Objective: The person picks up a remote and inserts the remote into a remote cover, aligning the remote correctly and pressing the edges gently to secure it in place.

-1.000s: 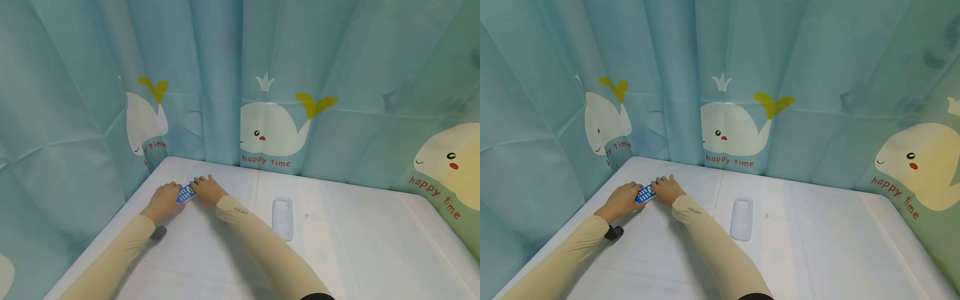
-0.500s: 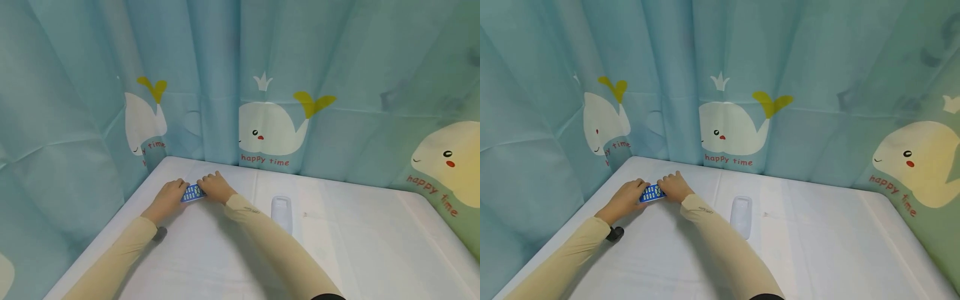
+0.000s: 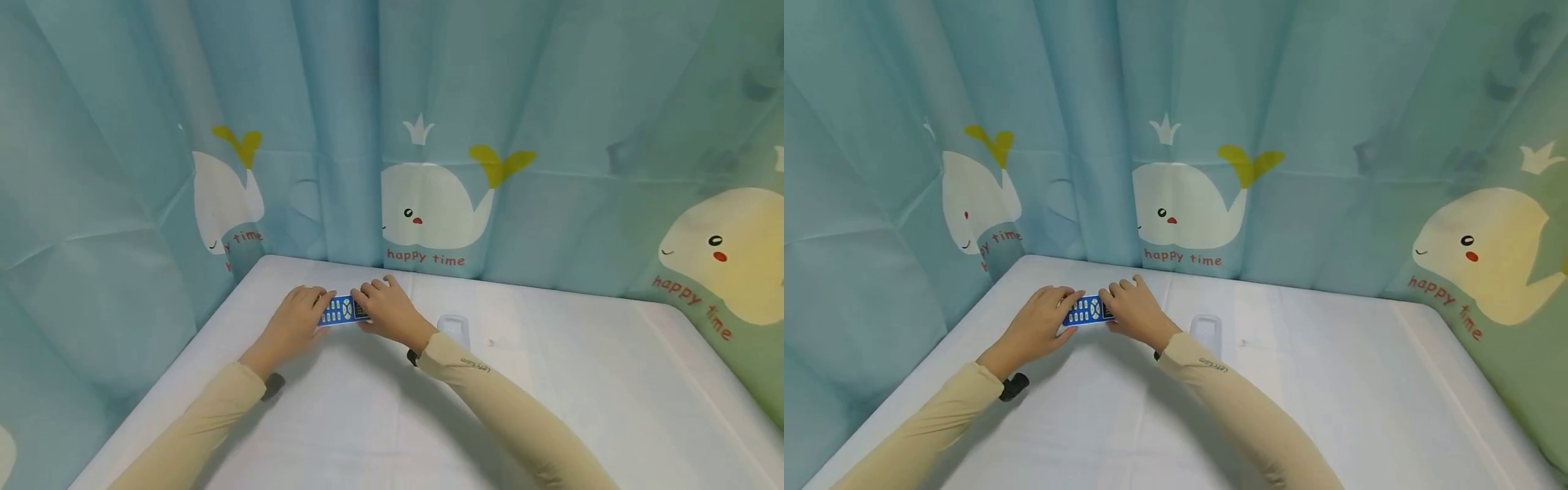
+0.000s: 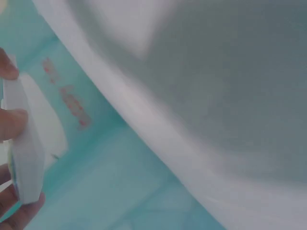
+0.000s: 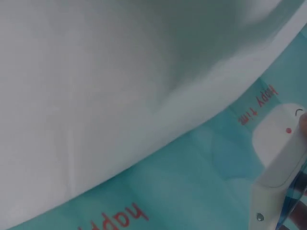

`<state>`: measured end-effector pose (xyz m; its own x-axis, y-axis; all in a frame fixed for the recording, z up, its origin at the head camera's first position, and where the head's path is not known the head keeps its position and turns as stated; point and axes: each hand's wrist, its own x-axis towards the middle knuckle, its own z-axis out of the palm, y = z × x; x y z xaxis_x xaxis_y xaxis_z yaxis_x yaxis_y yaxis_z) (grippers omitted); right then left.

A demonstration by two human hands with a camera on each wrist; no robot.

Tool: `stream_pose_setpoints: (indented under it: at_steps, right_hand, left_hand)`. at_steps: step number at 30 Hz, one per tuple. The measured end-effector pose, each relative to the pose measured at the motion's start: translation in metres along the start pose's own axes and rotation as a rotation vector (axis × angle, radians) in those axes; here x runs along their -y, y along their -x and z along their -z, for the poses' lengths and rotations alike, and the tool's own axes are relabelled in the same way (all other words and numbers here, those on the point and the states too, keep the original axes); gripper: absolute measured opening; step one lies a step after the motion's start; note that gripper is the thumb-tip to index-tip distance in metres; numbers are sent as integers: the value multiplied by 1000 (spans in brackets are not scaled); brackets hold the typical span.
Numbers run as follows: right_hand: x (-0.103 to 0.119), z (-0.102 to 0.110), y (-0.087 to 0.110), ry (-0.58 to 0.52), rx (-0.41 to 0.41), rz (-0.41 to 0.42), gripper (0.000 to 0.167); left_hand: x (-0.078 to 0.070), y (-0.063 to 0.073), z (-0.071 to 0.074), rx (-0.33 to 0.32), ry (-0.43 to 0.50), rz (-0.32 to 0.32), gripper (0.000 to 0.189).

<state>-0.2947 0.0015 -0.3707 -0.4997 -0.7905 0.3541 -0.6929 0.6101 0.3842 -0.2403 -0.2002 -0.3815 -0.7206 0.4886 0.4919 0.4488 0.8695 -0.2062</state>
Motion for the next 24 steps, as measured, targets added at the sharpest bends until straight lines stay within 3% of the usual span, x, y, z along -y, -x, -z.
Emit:
stream_pose_setpoints:
  at_steps: [6,11,18,24]
  right_hand:
    - [-11,14,35,-6,-61,-2,54]
    - [-21,21,61,-12,-77,-35,59]
    - [-40,33,99,-36,-49,-101,64]
    - [-50,36,122,-25,-84,-111,60]
  left_hand:
    - [-28,-15,3,-38,-56,-88,64]
    - [-47,-26,5,-74,-61,-110,61]
    - [-64,-38,4,-42,-1,-121,62]
    - [-73,-51,1,-47,73,-195,65]
